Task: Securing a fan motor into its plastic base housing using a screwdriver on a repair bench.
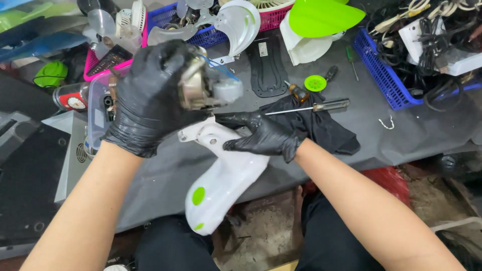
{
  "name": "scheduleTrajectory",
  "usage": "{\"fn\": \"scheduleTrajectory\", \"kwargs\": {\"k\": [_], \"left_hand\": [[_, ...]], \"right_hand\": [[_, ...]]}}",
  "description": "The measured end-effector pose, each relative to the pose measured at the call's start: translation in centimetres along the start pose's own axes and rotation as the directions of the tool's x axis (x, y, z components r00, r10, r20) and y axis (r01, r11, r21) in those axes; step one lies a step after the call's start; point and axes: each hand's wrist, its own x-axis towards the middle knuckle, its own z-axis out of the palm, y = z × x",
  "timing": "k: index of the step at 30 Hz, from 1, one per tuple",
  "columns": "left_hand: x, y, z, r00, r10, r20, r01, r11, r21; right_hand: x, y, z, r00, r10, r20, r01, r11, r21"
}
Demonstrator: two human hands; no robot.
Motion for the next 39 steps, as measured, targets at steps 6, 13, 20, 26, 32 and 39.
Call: {"fn": "scheduleTrajectory", "kwargs": {"k": [6, 13, 20, 26, 32, 39], "left_hand": [[-2.1, 1.5, 1.2, 0.916, -0.396, 0.060, 0.269, 0.495, -0.826], [-6.7, 6.1, 6.7, 0.738, -0.659, -0.146, 0.069, 0.288, -0.955], [-9.1, 3.4, 7.1, 0.609, -0.686, 0.397, 0.521, -0.031, -0.853], [-9.0, 4.4, 8.3, 0.393, -0.780, 0.487, 0.880, 0.165, -0.445], [-9.1, 4.0, 8.6, 0.366, -0.745, 0.558, 0.900, 0.131, -0.415], [-9.6, 3.6, 9.2, 0.413, -0.721, 0.556, 0.889, 0.186, -0.419]], "right_hand": [[-1.1, 1.1, -7.0, 0.932, -0.122, 0.342, 0.086, 0.989, 0.119], [-1.0, 0.2, -5.8, 0.969, 0.074, 0.234, -0.123, 0.971, 0.204], [0.2, 1.6, -5.3, 0.890, 0.373, 0.261, -0.367, 0.927, -0.075], [1.0, 2.9, -5.0, 0.762, 0.605, 0.231, -0.535, 0.789, -0.302], [2.4, 4.6, -5.0, 0.612, 0.776, 0.155, -0.617, 0.590, -0.521], [2.4, 10.5, -4.0, 0.802, 0.596, -0.024, -0.509, 0.664, -0.548]]}}
